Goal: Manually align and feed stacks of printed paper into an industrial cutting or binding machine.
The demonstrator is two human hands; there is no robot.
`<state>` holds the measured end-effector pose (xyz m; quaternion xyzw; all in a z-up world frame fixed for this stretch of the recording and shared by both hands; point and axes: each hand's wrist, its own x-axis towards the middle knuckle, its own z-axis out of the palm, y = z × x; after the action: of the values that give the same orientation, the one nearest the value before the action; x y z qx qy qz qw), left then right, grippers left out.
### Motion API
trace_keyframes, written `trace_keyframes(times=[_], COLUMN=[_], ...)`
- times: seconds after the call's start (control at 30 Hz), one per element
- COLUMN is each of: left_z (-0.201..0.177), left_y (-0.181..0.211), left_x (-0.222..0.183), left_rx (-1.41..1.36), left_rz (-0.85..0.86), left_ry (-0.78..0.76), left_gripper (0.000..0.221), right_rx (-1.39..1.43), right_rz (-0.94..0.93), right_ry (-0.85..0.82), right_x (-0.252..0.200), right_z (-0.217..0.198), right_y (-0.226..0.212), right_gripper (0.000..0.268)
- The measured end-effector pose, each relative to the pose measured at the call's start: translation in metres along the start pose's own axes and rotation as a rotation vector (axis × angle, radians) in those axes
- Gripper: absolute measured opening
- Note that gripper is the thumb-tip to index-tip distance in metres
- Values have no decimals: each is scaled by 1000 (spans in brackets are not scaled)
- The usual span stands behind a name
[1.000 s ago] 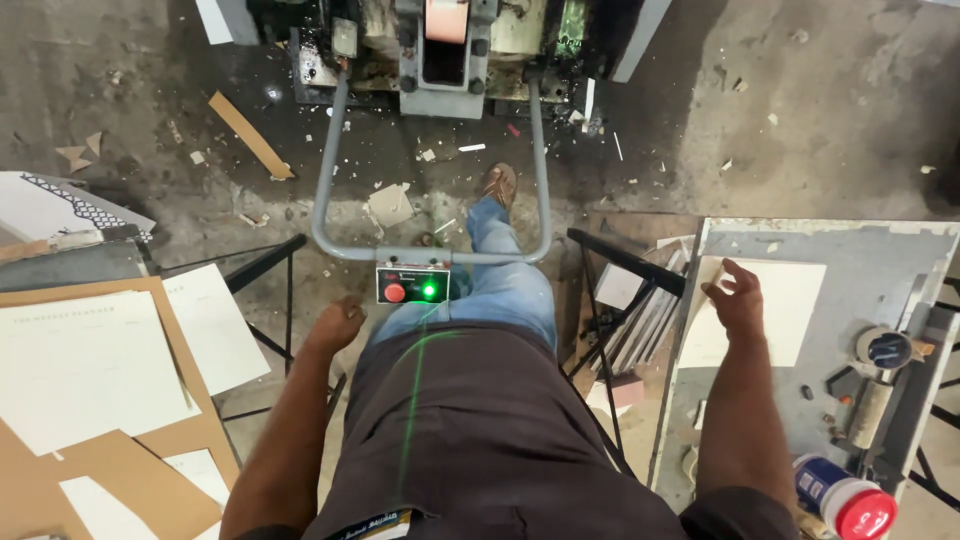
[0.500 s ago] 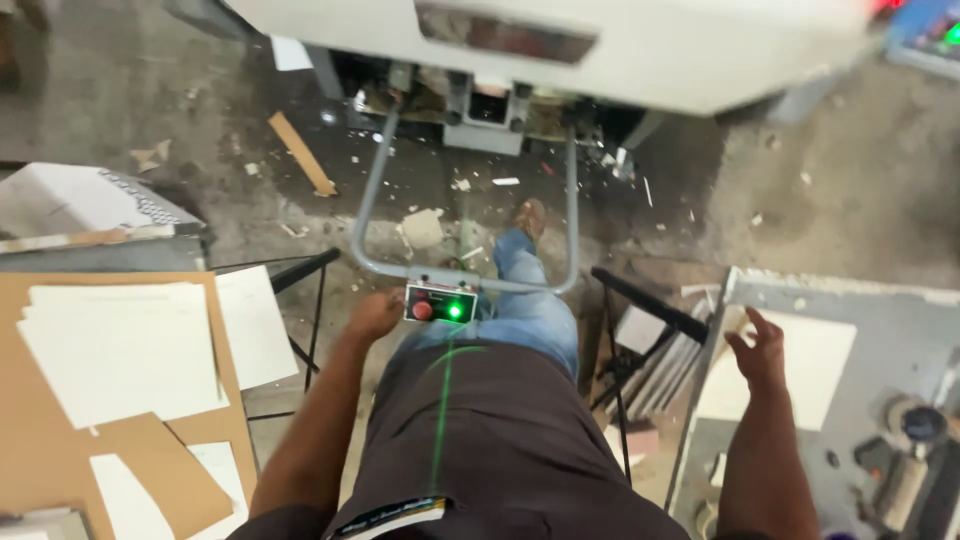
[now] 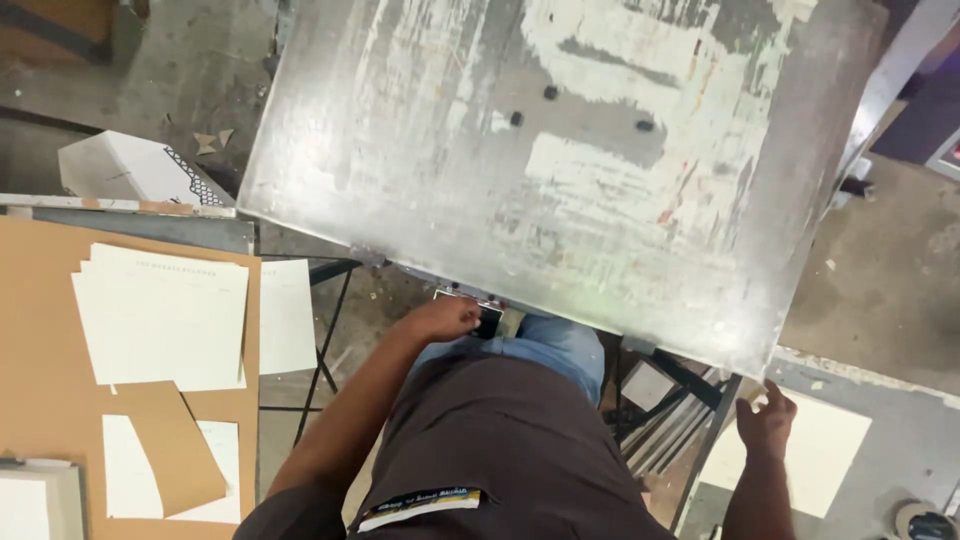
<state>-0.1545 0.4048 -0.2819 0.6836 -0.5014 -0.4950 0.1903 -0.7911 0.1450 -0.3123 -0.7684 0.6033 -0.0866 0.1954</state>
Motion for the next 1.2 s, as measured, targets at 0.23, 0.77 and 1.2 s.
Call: trace_keyframes(times=[0.23, 0.77, 1.2], left_z=[-22, -32, 36], left_y=[42, 165, 102], left_x=[2, 28, 19], left_rx=[17, -1006, -1162], left_rz=[-14, -133, -263], left_ry=[-109, -206, 139], left_gripper=[27, 41, 30], right_rx=[-293, 41, 347], right_rz=[333, -778, -156], right_ry=[280, 155, -197], right_x=[-16, -4, -54], right_z=[-8, -60, 10], right_y=[15, -406, -355], right_gripper=[22, 19, 25])
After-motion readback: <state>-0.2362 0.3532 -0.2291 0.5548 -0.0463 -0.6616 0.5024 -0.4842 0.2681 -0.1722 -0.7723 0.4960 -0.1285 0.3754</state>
